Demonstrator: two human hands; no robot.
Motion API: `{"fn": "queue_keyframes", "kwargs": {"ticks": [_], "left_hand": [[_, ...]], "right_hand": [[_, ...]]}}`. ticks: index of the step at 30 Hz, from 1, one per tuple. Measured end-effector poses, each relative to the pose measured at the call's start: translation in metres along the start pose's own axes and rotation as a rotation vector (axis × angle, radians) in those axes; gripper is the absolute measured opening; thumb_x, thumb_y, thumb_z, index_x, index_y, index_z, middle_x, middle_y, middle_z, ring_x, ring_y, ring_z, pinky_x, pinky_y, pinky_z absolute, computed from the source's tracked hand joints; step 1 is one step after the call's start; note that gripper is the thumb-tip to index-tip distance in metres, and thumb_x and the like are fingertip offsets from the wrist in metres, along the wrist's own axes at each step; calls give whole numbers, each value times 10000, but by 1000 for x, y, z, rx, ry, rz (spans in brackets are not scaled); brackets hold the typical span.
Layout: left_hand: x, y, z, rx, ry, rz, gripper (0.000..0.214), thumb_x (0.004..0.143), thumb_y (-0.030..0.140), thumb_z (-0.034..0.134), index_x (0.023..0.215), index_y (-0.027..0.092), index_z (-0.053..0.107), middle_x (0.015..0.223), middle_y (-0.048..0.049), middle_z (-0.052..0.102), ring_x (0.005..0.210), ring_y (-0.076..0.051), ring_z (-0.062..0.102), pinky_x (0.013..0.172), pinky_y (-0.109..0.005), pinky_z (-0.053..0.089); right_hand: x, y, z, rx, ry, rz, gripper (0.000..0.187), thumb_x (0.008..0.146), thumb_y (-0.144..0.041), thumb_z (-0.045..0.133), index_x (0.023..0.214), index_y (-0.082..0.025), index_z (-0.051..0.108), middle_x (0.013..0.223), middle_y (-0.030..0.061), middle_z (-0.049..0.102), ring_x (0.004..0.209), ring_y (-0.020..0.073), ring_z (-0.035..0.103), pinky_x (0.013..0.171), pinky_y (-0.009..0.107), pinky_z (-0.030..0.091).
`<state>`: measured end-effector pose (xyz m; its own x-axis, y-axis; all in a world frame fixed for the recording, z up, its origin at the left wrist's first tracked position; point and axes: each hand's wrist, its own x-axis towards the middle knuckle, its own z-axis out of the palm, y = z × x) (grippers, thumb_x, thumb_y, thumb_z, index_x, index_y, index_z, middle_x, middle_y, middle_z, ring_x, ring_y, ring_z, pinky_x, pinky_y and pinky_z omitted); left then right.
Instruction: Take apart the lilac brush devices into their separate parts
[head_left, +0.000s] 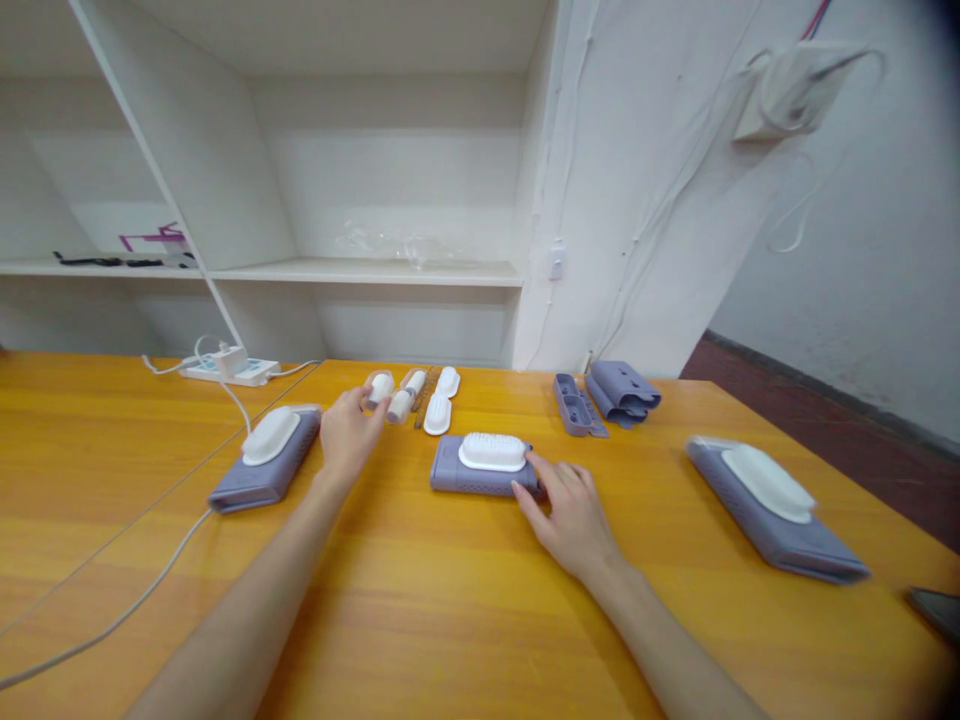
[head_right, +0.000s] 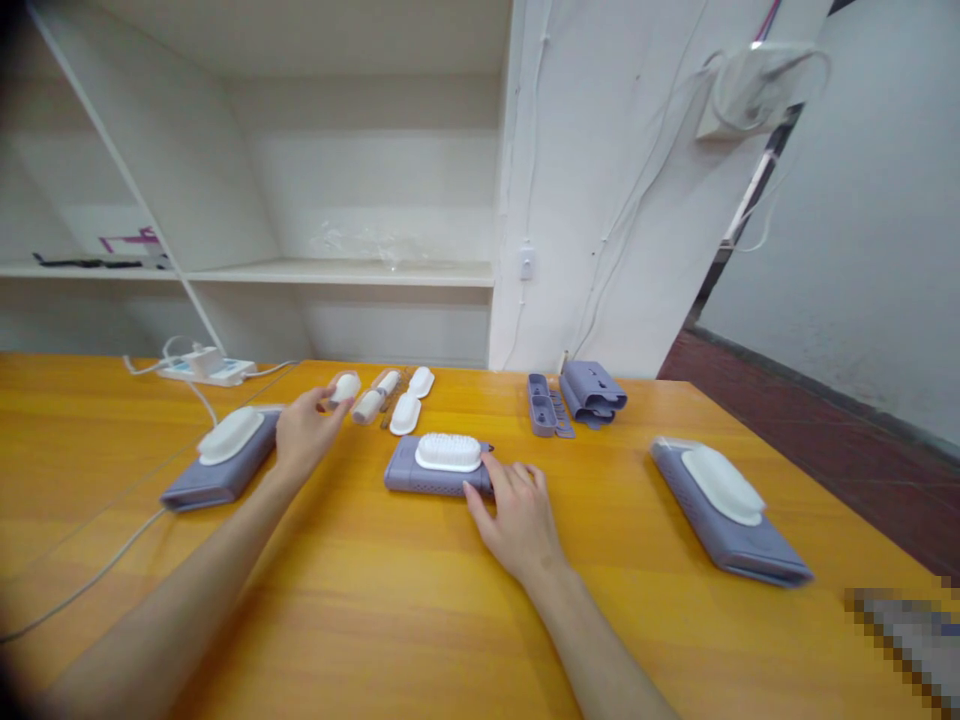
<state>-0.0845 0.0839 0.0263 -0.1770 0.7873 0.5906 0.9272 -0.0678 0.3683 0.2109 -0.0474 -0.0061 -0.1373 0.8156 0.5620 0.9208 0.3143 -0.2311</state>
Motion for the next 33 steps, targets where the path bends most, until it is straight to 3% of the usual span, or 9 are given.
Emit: {"fn": "queue_keyframes", "kwargs": {"ticks": [8,13,22,33], "left_hand": [[12,6,27,-4,-144,8,451,834,476,498,1145,176,628,1018,-103,704,914,-254,656,757,-307,461],[9,9,36,-27,-153,15,444,830,469,500,1145,179,618,1015,-95,699,906,-244,651,748,-301,459],[5,21,33,20,-153,-10,451,814,455,529,1186,200,541,1074,-116,654,980,-261,616,766,-328,452],[3,17,33,17,-167,-11,447,824,458,524,1173,180,528,1055,-124,644,954,-264,613,763,-339,446]], "right_hand": [[1,0,-1,10,-26,6,358,916,-353,479,1208,-152,530,954,82,657,890,229,560,855,388,356],[1,-1,0,9,-13,4,356,916,-349,475,1206,-151,536,932,82,661,867,221,564,842,380,359],[1,-1,-1,7,2,-1,349,918,-347,466,1204,-161,538,948,84,665,876,221,570,845,380,361],[0,-2,-3,8,-29,12,351,920,-343,468,1210,-155,527,953,80,661,889,227,566,860,387,358]]}}
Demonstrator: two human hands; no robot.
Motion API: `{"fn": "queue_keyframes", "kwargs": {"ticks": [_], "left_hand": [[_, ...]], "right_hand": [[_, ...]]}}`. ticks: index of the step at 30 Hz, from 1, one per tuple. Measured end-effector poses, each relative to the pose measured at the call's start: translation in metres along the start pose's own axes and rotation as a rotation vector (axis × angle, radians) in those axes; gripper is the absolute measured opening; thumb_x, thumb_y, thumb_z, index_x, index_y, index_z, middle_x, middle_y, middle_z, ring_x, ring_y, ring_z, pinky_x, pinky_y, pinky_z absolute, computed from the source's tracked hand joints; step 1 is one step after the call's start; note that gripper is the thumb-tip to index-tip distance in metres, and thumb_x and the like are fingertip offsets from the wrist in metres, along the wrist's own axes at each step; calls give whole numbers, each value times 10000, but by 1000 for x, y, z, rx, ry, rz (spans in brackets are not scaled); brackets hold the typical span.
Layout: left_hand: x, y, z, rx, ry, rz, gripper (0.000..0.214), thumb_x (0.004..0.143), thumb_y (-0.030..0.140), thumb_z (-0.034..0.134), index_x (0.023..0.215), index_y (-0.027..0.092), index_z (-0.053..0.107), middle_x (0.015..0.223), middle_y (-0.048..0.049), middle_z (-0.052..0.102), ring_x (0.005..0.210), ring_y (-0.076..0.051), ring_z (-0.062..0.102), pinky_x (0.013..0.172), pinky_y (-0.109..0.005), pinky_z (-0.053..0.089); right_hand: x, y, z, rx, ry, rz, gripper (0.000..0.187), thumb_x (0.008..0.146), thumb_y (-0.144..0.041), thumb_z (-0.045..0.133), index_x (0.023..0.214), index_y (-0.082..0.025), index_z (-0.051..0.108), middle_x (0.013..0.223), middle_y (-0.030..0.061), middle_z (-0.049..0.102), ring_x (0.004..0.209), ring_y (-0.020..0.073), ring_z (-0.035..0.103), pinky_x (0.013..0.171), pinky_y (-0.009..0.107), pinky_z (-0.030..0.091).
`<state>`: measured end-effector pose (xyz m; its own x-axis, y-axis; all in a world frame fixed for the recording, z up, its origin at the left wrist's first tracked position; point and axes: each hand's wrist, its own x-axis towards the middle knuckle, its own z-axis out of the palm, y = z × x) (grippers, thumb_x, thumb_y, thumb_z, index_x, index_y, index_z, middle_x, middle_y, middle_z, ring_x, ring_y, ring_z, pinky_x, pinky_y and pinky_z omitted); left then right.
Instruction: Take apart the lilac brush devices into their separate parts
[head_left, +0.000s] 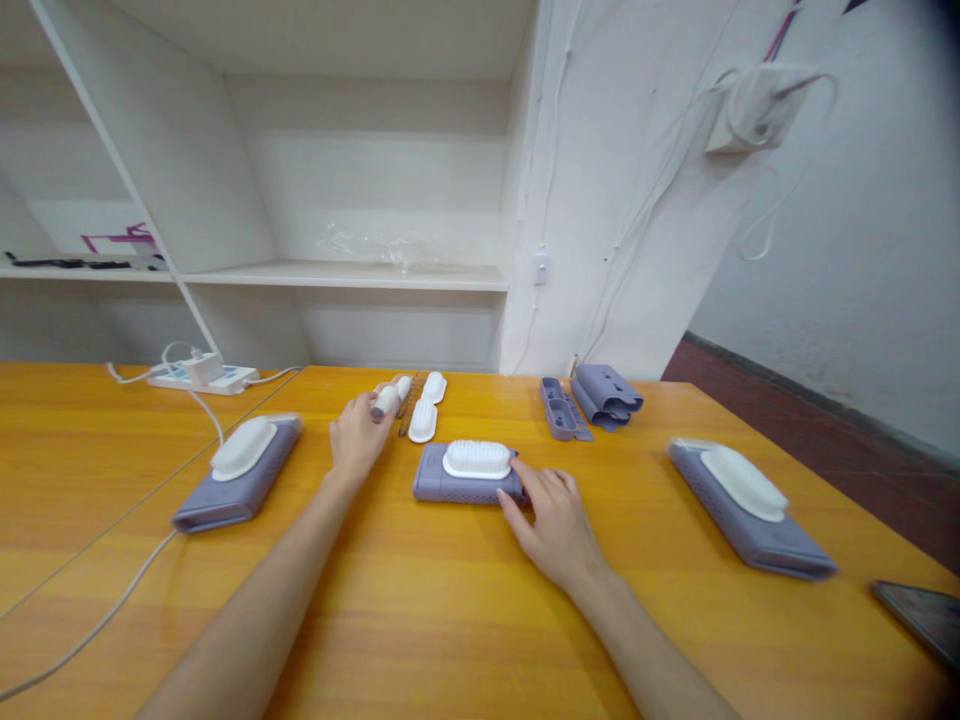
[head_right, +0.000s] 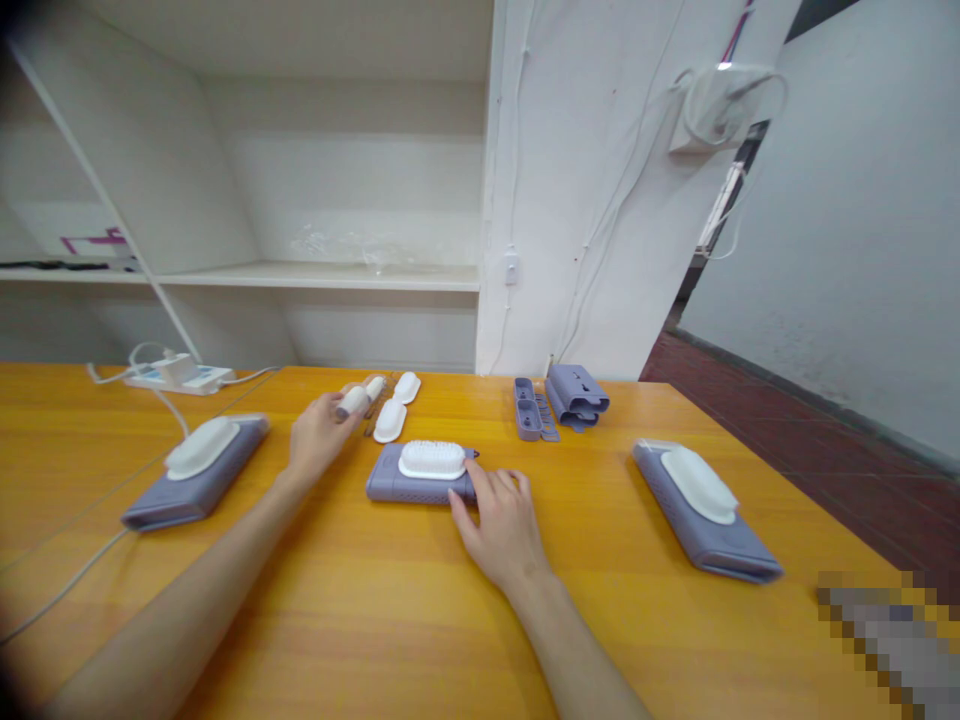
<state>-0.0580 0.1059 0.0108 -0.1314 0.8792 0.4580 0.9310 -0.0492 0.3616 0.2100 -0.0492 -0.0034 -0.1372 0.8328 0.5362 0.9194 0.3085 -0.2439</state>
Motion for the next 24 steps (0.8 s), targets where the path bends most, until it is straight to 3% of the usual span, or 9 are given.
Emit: {"fn": "queue_keyframes", "kwargs": {"ticks": [4,7,10,13,16,20,24], "left_hand": [[-9,14,-10,10,143,11,523,817,492,533,1230,173,488,1136,-153,584,1065,-312,548,838,-414,433],[-20,29,-21,-97,192,182,435,855,468,504,1185,186,522,1161,-134,561,1106,-286,521,910,-413,417],[-38,43,-29,-261,53,490,355,868,459,502,1103,201,566,1150,-101,579,1142,-251,509,977,-377,400],[-59,53,-29,-320,-129,643,490,817,539,557,1175,205,541,1245,-109,548,1173,-260,498,1005,-389,391],[-75,59,-25,-353,-277,652,694,740,619,608,1276,198,476,1303,-124,528,1201,-280,486,1013,-409,392],[-91,62,-28,-385,-364,652,801,692,593,670,1359,243,396,1302,-100,540,1170,-300,499,998,-452,391],[-119,71,-29,-447,-365,652,996,637,508,743,1447,276,212,1356,-112,477,1151,-319,483,961,-478,397]], "right_hand": [[-1,0,0,-8,8,-2,354,917,-343,469,1213,-157,527,970,86,662,900,230,566,872,388,357],[0,1,1,-6,7,0,357,914,-344,474,1222,-169,523,980,84,661,904,229,567,872,386,359],[0,2,2,-12,9,1,356,911,-350,477,1214,-169,527,968,85,658,896,231,564,854,384,367],[1,2,2,-12,2,2,342,924,-337,453,1212,-168,528,980,87,652,903,232,557,842,382,370],[1,3,1,-7,3,14,327,947,-318,401,1207,-171,533,992,85,643,926,231,551,847,384,371],[0,4,1,-5,49,83,383,921,-428,430,1174,-167,551,1035,105,616,972,256,545,841,393,397],[-2,-1,4,29,92,198,743,771,-620,569,1322,-146,417,1180,155,563,1071,315,525,869,436,416]]}}
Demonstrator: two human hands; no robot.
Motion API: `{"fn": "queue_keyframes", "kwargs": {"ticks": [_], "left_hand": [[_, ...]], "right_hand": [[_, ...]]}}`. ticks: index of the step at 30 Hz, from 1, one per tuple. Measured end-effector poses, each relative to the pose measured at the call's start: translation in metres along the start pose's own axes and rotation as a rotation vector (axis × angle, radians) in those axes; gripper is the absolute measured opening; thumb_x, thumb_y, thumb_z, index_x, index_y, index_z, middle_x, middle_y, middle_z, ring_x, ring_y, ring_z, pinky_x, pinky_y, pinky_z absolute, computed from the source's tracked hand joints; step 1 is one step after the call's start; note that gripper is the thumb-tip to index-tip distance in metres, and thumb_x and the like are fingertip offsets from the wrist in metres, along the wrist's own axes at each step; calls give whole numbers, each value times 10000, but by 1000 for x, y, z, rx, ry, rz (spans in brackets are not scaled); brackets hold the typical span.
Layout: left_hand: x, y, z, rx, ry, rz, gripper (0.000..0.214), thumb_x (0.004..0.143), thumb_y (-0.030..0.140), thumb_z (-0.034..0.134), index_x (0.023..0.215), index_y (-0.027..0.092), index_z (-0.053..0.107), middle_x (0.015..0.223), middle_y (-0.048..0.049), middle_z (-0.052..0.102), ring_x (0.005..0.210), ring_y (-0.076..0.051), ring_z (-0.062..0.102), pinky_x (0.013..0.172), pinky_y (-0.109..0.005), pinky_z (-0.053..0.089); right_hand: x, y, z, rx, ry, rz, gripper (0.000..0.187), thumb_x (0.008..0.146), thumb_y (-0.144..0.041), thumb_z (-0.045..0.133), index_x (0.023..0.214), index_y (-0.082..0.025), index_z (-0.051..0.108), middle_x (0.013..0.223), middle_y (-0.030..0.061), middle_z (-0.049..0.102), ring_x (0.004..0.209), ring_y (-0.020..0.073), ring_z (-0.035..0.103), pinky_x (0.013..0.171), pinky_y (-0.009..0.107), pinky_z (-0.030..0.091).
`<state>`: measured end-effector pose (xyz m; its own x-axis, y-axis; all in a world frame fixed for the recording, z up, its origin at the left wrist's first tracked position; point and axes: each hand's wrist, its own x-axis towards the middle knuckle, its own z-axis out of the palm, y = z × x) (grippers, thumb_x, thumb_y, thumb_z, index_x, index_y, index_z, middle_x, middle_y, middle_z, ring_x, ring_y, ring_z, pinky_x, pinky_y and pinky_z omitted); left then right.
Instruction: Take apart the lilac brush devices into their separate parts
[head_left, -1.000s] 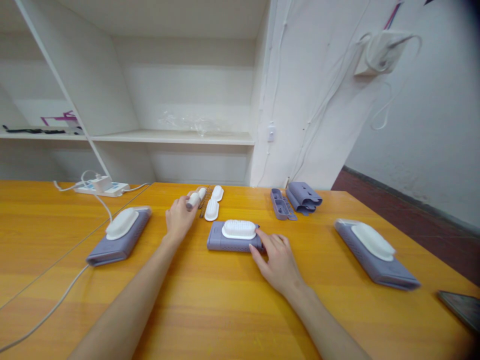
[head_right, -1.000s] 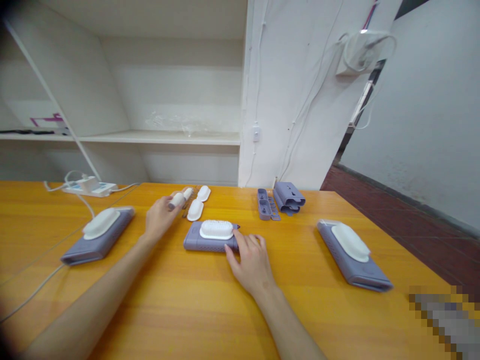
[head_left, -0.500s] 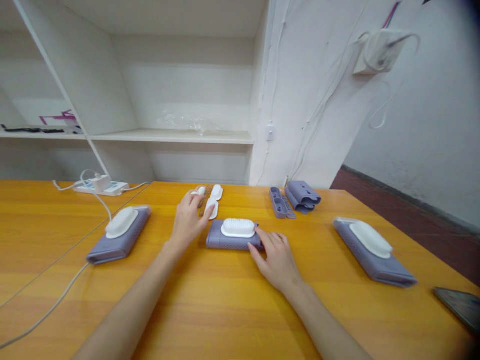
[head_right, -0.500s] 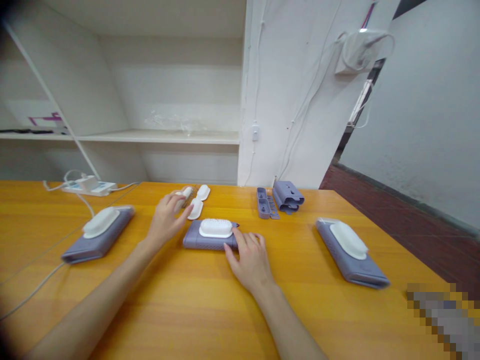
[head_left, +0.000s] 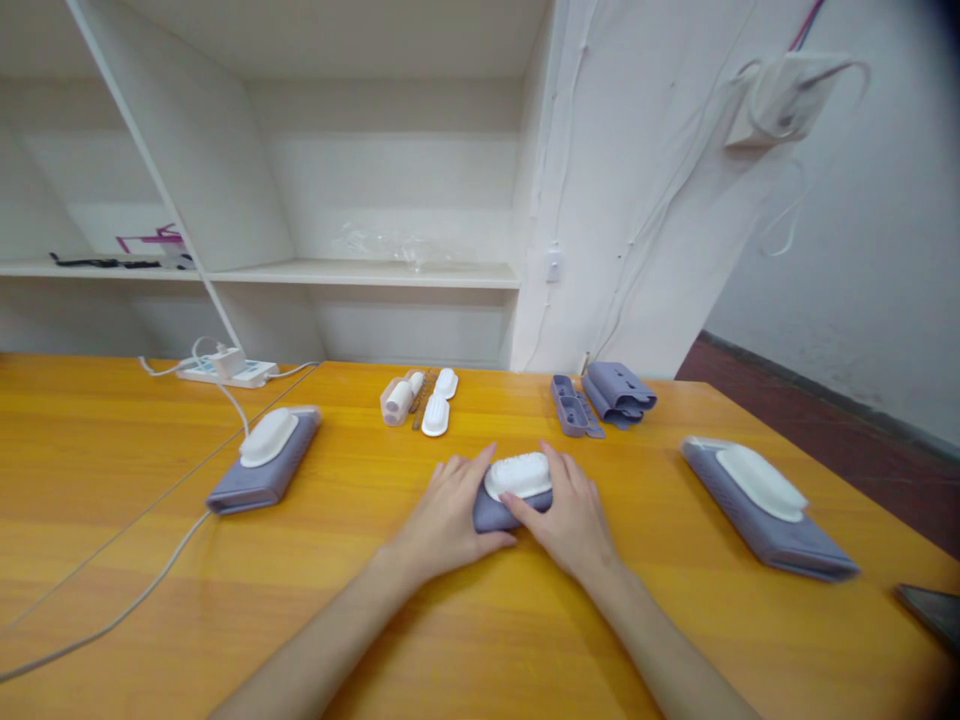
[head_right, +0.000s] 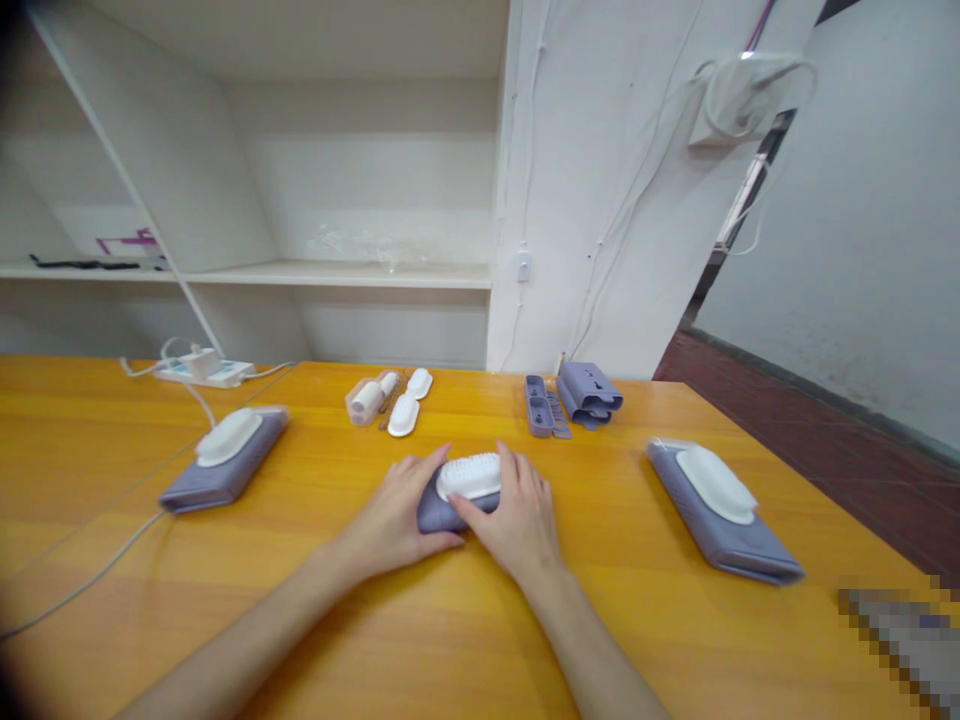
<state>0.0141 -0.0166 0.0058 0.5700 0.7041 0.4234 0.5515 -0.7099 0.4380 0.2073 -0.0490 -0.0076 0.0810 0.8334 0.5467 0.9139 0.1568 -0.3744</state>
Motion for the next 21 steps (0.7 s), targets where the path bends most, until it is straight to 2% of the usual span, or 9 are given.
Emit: {"fn": "queue_keyframes", "kwargs": {"ticks": [2,5,11,16,21], "left_hand": [[-6,10,11,-5,69,-67,1046,655,426,736,1469,267,99,1339,-133,480,1124,-326,486,932,-492,395],[-9,18,22,-29,132,-124,1094,663,321,712,1472,245,-20,1286,-131,513,1105,-310,480,933,-480,376],[-7,21,20,-44,129,-118,1016,681,284,667,1466,206,27,1263,-108,511,1079,-284,464,958,-462,354],[-6,22,21,-93,126,-121,1010,706,298,658,1470,189,7,1257,-98,506,1085,-261,448,961,-416,381],[-5,23,21,-97,127,-117,1007,709,279,658,1471,196,6,1260,-94,502,1081,-260,453,964,-416,385]], "right_hand": [[-2,-7,3,2,17,48,858,730,-650,593,1370,-134,349,1221,178,546,1104,337,509,890,461,406],[-3,-20,5,-27,41,96,896,712,-640,613,1384,-122,326,1284,198,506,1149,358,472,913,478,384],[2,-36,0,-84,7,225,819,710,-566,635,1349,-123,380,1253,185,539,1116,353,498,879,449,391],[9,-32,-4,-41,-11,208,797,687,-552,651,1314,-114,427,1229,179,563,1089,349,521,896,451,389],[8,-27,3,-28,14,160,745,705,-532,640,1300,-127,445,1239,172,559,1100,339,514,906,463,391]]}}
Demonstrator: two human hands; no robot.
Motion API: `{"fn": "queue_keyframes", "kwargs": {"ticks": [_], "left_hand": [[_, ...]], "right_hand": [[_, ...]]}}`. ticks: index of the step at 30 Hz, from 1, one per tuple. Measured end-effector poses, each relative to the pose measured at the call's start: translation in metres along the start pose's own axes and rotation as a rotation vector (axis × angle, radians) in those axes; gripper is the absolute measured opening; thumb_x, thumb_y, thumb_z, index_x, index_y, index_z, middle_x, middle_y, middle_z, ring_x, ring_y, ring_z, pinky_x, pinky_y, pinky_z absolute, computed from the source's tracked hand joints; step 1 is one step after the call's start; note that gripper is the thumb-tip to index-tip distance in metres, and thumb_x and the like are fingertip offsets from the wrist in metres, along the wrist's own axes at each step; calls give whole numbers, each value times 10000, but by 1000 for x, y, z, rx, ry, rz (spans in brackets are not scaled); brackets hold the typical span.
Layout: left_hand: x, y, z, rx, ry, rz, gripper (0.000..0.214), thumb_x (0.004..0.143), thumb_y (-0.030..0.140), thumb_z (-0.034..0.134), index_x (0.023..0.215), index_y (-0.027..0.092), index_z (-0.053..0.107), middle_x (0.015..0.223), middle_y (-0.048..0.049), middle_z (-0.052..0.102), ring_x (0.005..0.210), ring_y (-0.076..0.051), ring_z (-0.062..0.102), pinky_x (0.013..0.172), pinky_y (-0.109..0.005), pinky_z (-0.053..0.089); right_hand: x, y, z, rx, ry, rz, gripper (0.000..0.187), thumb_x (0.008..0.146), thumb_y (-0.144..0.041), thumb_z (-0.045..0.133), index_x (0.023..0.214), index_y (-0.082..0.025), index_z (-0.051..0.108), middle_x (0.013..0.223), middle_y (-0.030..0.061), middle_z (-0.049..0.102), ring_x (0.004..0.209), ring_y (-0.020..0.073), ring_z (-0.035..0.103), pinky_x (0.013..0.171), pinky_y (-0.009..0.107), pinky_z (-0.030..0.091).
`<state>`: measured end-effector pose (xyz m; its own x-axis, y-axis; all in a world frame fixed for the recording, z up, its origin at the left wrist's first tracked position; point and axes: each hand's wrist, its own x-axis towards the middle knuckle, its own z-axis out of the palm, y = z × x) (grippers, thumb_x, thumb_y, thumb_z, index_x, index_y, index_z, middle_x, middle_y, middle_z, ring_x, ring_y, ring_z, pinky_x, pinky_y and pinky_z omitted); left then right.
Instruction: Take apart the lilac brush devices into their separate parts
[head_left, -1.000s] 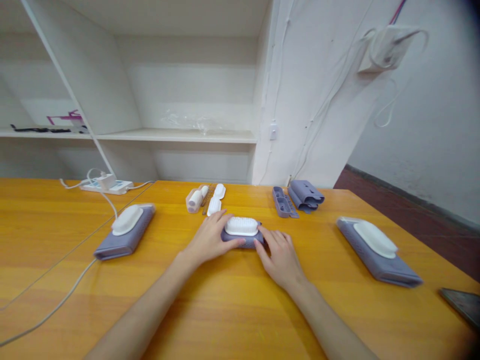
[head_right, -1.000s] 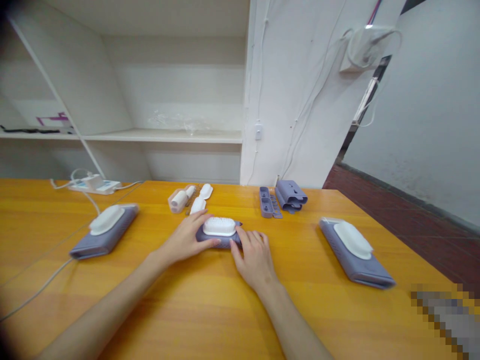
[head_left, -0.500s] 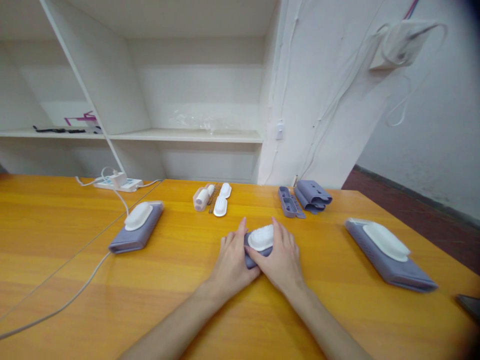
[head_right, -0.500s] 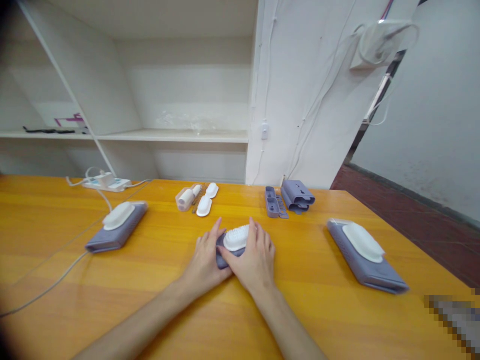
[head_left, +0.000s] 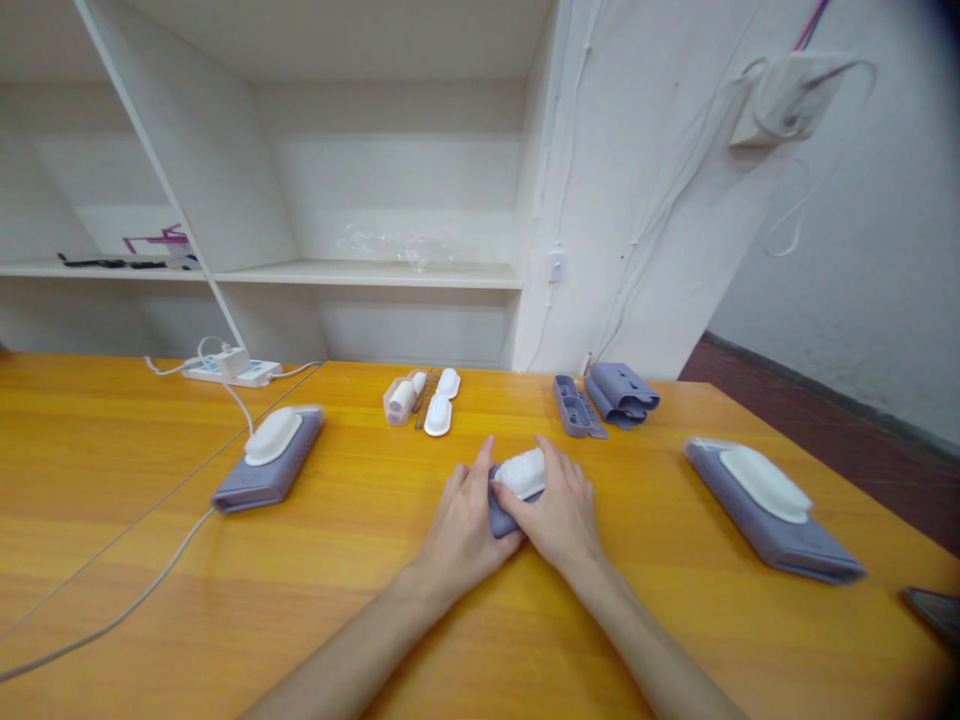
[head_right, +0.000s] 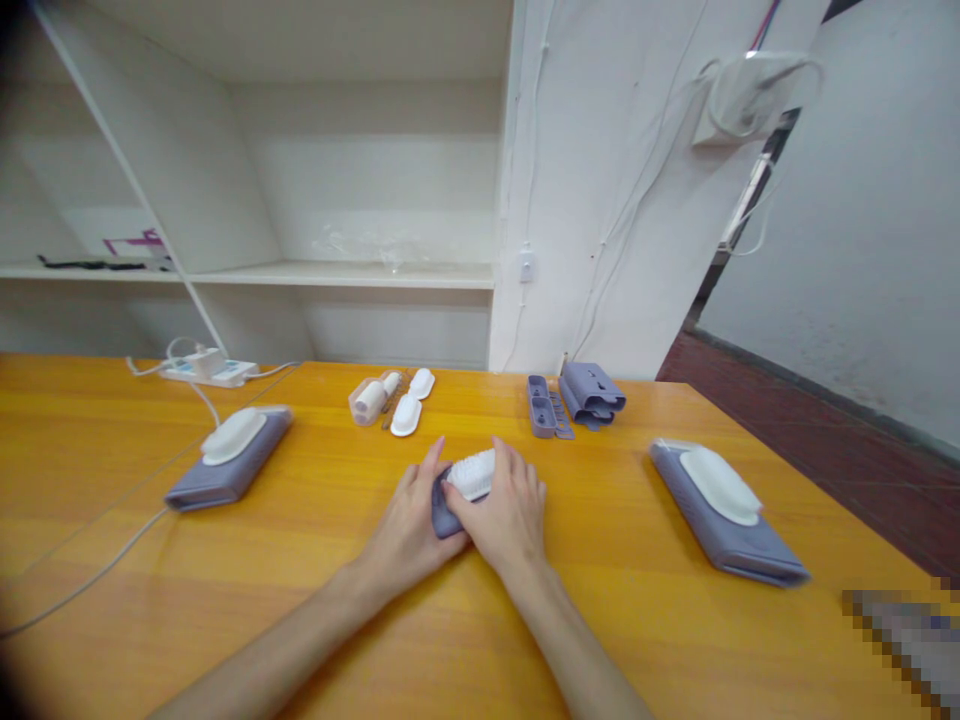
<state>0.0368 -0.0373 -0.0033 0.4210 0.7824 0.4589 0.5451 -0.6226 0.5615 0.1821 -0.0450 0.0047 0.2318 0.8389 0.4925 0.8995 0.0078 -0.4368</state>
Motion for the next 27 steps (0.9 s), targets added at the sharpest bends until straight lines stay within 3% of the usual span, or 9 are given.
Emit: {"fn": "queue_keyframes", "kwargs": {"ticks": [6,12,17,27], "left_hand": [[1,2,-1,-17,20,-21,1048,693,261,675,1467,219,-29,1232,-75,525,1092,-265,452,962,-417,381],[2,0,-1,-24,12,-26,1071,658,225,687,1469,218,-13,1211,-81,524,1089,-257,456,955,-407,388],[2,1,-1,-17,13,-19,1074,655,254,702,1470,216,3,1202,-85,520,1064,-257,458,945,-414,396],[2,0,2,12,33,3,1034,684,277,689,1468,184,22,1234,-107,511,1050,-263,467,940,-434,413]], "right_hand": [[-6,3,11,-6,92,-126,728,737,-542,610,1307,-128,430,1248,161,548,1206,328,427,1043,545,241],[-2,-1,8,-3,70,19,953,660,-644,636,1370,-72,356,1272,237,510,1165,372,462,965,530,341],[6,-4,-1,-10,-63,87,923,664,-634,630,1345,-56,398,1182,223,576,1084,369,529,900,477,409],[9,-2,-5,11,-84,62,866,673,-603,635,1332,-86,415,1176,196,590,1072,352,545,895,443,431]]}}
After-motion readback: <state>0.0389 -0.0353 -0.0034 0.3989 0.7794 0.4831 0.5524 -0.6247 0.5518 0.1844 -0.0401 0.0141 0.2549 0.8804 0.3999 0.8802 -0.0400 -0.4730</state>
